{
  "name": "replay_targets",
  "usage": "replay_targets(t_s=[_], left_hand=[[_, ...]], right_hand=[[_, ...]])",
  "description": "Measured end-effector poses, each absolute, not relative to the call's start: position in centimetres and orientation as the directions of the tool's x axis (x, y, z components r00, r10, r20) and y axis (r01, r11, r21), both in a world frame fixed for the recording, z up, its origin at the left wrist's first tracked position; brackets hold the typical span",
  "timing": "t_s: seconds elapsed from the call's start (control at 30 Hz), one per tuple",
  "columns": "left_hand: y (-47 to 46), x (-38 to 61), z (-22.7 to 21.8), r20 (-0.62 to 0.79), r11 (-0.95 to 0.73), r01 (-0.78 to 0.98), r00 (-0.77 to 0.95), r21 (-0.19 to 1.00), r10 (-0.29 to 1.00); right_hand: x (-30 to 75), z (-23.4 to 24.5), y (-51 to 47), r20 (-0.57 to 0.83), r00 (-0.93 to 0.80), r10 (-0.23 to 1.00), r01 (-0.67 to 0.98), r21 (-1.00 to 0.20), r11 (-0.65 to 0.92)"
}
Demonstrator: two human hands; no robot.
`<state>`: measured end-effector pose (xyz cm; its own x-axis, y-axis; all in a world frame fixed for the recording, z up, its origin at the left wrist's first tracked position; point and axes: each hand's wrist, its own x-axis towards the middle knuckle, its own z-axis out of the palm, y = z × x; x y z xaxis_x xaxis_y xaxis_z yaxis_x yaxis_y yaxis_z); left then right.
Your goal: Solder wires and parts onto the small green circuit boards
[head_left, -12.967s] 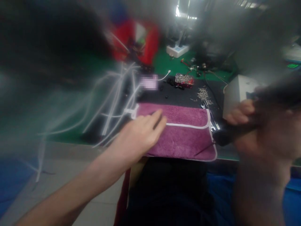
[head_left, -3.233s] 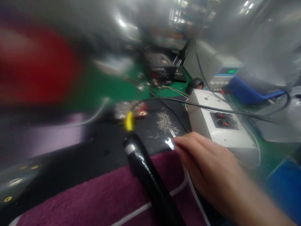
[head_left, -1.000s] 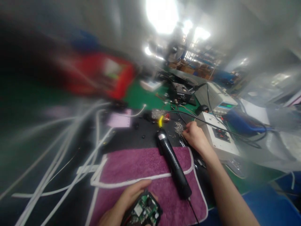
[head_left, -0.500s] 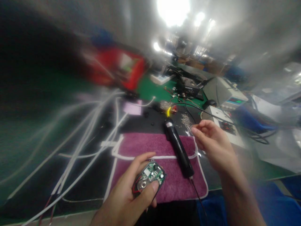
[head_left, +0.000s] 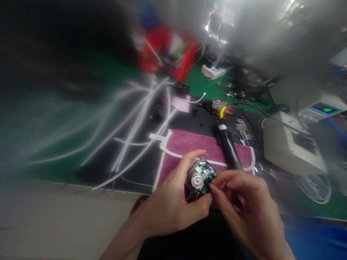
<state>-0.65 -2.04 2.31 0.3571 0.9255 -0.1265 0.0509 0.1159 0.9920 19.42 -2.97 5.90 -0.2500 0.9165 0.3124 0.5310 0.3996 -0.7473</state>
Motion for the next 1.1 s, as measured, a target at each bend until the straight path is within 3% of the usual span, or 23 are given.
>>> replay_targets(t_s=[0.13, 0.33, 0.53, 0.83, 1.0, 1.1], left_hand=[[-2.0, -0.5, 2.5, -0.112, 0.105, 0.039, 0.340, 0.994, 0.934], [-2.2, -0.3, 2.4, -0.112, 0.112, 0.017, 0.325, 0.994, 0.939], [-2.2, -0.3, 2.4, -0.090, 0.091, 0.011, 0.320, 0.996, 0.943], [-2.2, -0.5, 2.7, -0.099, 0.068, 0.106, 0.311, 0.992, 0.945], [-2.0, -0.7, 2.8, -0.105, 0.072, 0.109, 0.336, 0.991, 0.936], [-2.0, -0.6, 2.9, -0.111, 0.079, 0.108, 0.335, 0.991, 0.936]], right_hand=[[19.4, 6.0, -3.0, 0.319, -0.259, 0.912, 0.582, -0.702, 0.411], [20.1, 6.9, -3.0, 0.186, -0.332, 0.925, 0.579, -0.734, 0.355], [20.2, 7.2, -2.9, 0.199, -0.368, 0.908, 0.585, -0.709, 0.392], [20.5, 7.3, -3.1, 0.161, -0.373, 0.914, 0.725, -0.565, 0.395], [20.2, 8.1, -3.0, 0.215, -0.456, 0.864, 0.776, -0.381, 0.503], [20.6, 8.3, -3.1, 0.241, -0.479, 0.844, 0.764, -0.359, 0.536]])
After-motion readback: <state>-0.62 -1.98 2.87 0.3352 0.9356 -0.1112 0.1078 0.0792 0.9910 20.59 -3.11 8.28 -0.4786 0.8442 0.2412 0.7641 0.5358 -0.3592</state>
